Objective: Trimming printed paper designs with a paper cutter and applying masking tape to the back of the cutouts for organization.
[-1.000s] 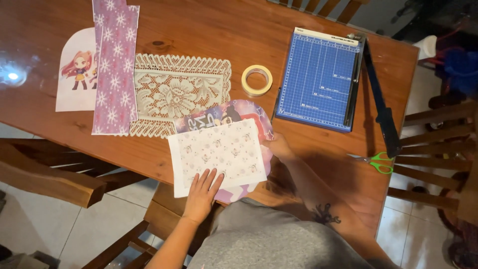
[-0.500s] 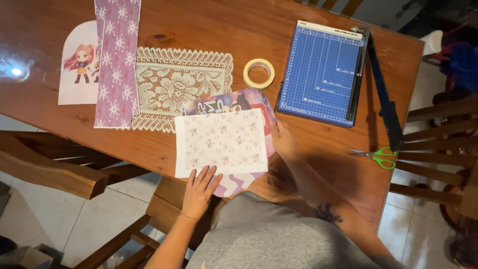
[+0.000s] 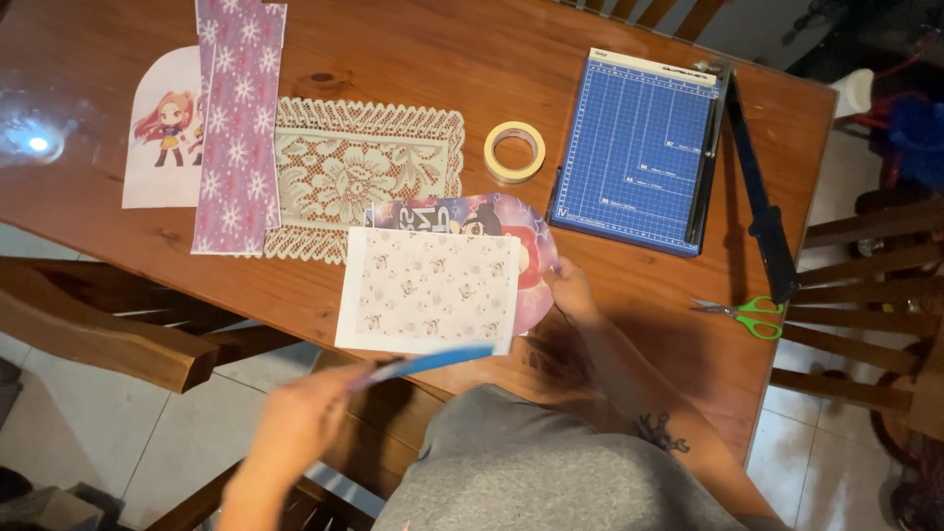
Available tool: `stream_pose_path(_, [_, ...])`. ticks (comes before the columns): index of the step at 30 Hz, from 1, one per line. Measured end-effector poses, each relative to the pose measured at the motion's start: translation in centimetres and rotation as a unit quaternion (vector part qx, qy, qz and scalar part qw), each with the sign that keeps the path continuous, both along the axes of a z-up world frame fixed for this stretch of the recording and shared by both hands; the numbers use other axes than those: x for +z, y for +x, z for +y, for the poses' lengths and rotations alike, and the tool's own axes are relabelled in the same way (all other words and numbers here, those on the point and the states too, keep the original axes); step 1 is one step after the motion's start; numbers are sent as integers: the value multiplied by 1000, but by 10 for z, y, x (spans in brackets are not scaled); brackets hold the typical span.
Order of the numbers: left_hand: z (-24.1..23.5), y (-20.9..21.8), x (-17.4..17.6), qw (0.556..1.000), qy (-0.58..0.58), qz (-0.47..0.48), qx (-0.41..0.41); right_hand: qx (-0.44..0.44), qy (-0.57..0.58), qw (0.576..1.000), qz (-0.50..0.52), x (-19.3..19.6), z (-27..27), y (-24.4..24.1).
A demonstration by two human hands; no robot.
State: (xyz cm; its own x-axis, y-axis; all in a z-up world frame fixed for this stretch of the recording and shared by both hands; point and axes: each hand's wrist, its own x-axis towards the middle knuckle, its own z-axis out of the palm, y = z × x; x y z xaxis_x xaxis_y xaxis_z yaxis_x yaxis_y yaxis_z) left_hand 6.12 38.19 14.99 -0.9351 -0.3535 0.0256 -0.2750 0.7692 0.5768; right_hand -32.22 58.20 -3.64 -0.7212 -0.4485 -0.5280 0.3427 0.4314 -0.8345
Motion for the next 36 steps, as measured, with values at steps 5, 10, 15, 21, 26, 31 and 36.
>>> stream_pose_path(5, [-37, 12, 22, 983, 32, 10, 181, 61, 45, 997, -3, -2, 2, 10])
stream_pose_path(10, [-26, -21, -4, 933, -75, 195, 295, 73, 137, 988, 13, 32, -3, 17])
stream_pose_path(15, [-1, -73, -19, 955, -60, 287, 43, 91, 29, 992, 79, -48, 16, 1])
stream_pose_path(21, [-16, -76, -129, 994, -20, 107, 9, 76, -2, 997, 32, -27, 17, 0])
stream_pose_path(26, [-35, -67, -135, 986, -111, -90, 89, 82, 16, 996, 36, -19, 14, 0])
stream_pose_path(31, [-70, -48, -210, 913, 12, -86, 400, 127, 182, 971, 88, -6, 3, 15])
stream_pose_path(36, [-45, -82, -152, 887, 76, -157, 427, 73, 221, 928, 292, -3, -9, 41])
